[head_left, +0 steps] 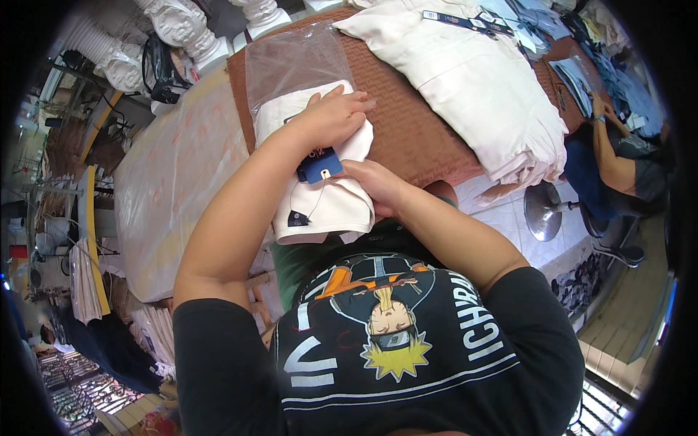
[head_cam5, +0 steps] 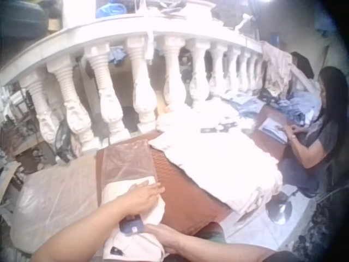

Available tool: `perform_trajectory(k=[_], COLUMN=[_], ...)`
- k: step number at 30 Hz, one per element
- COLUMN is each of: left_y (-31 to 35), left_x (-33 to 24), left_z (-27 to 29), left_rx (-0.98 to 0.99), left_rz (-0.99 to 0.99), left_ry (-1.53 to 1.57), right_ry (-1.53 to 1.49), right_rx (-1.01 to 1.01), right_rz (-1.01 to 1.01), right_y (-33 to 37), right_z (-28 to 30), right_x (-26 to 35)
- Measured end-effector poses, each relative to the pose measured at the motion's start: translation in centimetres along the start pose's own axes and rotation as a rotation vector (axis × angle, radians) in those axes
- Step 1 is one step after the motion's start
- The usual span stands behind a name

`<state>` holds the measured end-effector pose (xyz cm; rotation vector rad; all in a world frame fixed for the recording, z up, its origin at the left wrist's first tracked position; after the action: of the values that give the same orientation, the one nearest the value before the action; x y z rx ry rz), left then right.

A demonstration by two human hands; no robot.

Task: The person folds a shirt and places it inside a clear plastic bag. They then seal the bag and apply a blue product tag to the front of the packaged shirt.

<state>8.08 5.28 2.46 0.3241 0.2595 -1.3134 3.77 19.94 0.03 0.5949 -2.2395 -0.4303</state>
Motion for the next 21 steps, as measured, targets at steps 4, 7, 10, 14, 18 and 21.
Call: perform_trajectory(k=[4, 7, 10, 14, 18, 21], left_y=[0.1, 0.0, 2.0, 6.5, 11.1, 12.8], left_x=[-2.4, -3.5, -4.4, -1.9, 1.5, 0.2], left_z=[1.3, 1.7, 4.4, 6.4, 1.5, -2.0], left_rx=[0.063, 0.145, 0.021, -0.295, -0.467, -0.608], left_rz=[-0.026, -0.023, -0.153, -0.073, 0.065, 0.074], left_ry=[-0.056, -0.107, 0.280, 0.927, 0.496, 0.432], right_ry=[-0.016, -0.177, -0.283, -0.429, -0.449, -0.454], right_rx=[0.004, 0.199, 0.280, 0.395, 0.402, 0.399], right_rz=[0.067, 0.105, 0.051, -0.029, -0.040, -0.042], right_y=[-1.5, -2.6, -2.4, -0.9, -0.6, -0.3], right_z=[1.5, 3.9, 6.2, 6.0, 6.3, 6.6], right_x=[1.1, 1.3, 1.2, 1.5, 1.5, 1.5])
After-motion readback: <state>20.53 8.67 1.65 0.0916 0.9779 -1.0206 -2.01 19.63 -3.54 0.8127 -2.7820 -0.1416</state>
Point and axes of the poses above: each hand's wrist, its own y-axis away from the middle knuckle, its own z-axis out of the back of the hand, x = y × z, the point moved 1 cm from there along -y, towards the middle knuckle, and after that the axes turned 8 degrees about -z, right-handed, at the moved point
